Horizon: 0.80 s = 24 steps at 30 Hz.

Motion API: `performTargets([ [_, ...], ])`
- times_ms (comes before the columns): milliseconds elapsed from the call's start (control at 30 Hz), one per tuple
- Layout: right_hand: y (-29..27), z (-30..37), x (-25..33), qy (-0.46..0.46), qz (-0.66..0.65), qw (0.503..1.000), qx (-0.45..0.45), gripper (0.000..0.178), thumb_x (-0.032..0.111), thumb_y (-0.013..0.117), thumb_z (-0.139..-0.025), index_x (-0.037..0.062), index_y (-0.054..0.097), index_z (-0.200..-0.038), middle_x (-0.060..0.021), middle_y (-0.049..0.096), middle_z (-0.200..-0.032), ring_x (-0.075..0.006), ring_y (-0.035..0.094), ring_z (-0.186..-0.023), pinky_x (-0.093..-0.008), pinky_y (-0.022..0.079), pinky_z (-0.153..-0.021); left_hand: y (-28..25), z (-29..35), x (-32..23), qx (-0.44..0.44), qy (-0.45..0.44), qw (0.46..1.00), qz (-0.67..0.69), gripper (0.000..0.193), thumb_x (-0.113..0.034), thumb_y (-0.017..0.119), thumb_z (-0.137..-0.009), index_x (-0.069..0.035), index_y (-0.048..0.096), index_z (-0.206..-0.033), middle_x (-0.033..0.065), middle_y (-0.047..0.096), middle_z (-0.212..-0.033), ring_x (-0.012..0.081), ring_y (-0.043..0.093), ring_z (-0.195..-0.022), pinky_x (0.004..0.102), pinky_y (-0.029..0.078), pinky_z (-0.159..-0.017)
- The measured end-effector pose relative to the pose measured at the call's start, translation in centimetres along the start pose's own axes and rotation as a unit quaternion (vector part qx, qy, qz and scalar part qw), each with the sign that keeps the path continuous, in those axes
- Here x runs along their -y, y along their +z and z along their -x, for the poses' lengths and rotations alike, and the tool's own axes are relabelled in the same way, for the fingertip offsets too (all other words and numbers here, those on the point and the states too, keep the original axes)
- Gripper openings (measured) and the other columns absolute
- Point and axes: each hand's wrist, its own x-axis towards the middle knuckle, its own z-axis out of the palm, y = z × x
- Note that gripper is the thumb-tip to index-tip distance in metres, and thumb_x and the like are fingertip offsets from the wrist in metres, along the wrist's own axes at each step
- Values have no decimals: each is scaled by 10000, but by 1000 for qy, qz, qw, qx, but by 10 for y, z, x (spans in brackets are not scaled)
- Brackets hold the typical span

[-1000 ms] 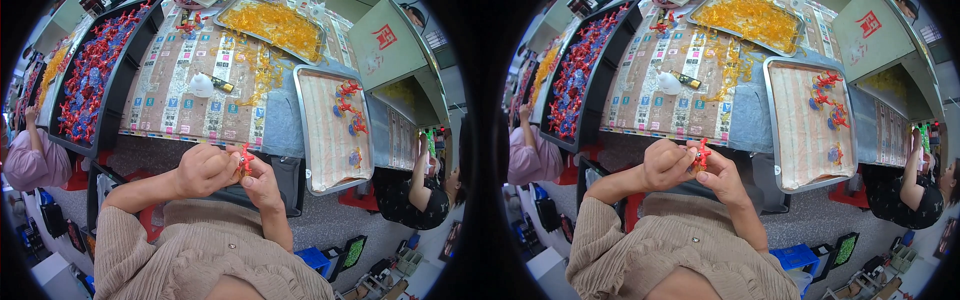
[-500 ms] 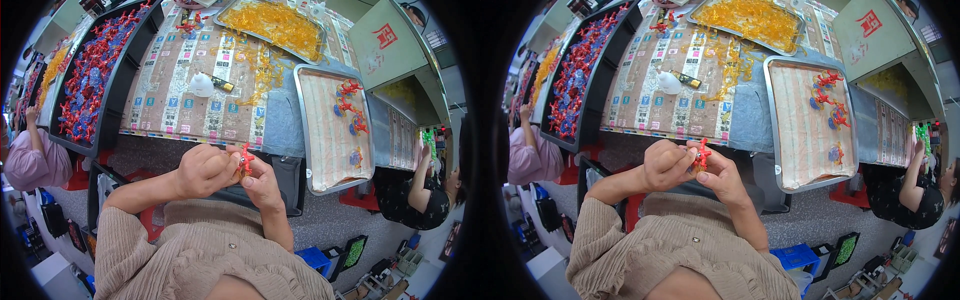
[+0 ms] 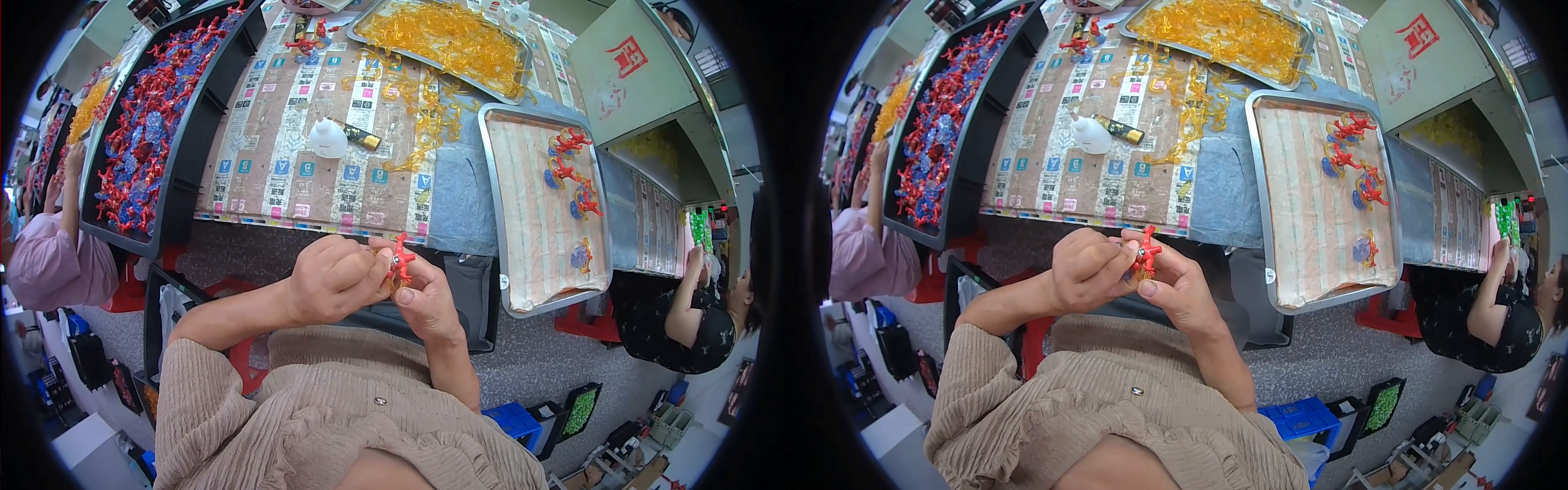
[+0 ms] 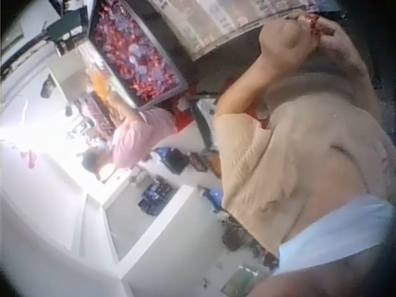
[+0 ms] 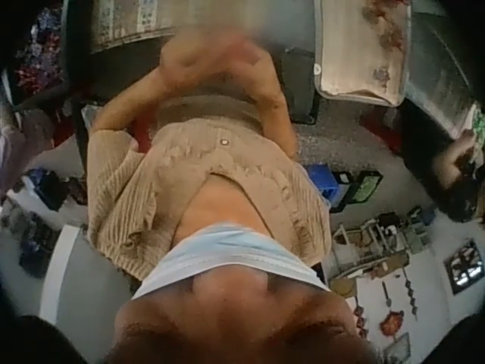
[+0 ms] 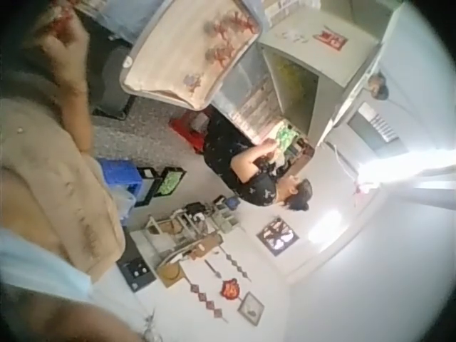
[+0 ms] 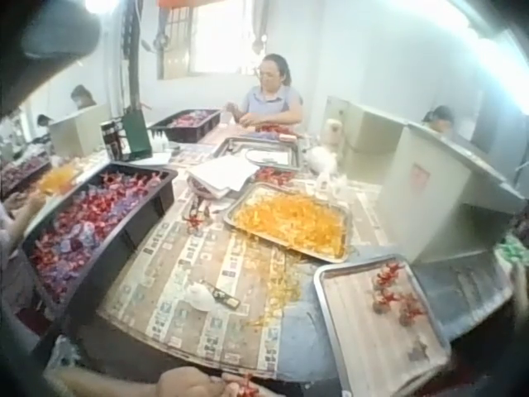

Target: The person assembles small plastic toy figures by gluing them to circular gold bases with a glue bottle.

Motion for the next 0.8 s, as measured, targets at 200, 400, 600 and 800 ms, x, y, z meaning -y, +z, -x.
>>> performTargets([
  [200, -1, 0, 0, 4, -4, 1000, -2, 724, 274, 720, -828, -49, 387, -1385, -151, 505, -1334, -207, 498, -1214, -350, 384, -1039, 0, -1, 0, 3, 0, 1000, -1, 399, -122, 771, -663, 46, 642, -1001, 46, 510, -807, 184, 587, -703, 290, 459, -550],
  [400, -4, 1, -1, 14, 6, 1000, -8, 741, 312, 733, -816, -39, 403, -1379, -99, 530, -1271, -172, 511, -1170, -324, 390, -1011, 0, -2, 0, 4, 0, 1000, -5, 399, -124, 772, -661, 41, 644, -1001, 45, 513, -809, 184, 589, -706, 292, 460, -553],
  [600, -3, 2, -1, 4, 6, 1000, -12, 743, 316, 735, -816, -38, 404, -1379, -90, 532, -1263, -161, 513, -1158, -322, 386, -1011, -1, -4, -1, 12, 0, 1000, -1, 395, -123, 773, -661, 33, 647, -1001, 44, 513, -815, 183, 591, -709, 294, 459, -555],
  [800, -4, 2, -2, 7, -8, 1000, -8, 739, 301, 737, -818, -37, 401, -1382, -89, 527, -1269, -161, 515, -1156, -319, 388, -1008, -1, -6, 0, 7, 6, 1000, 1, 380, -118, 774, -670, 32, 647, -994, 42, 509, -809, 182, 585, -696, 295, 444, -537],
])
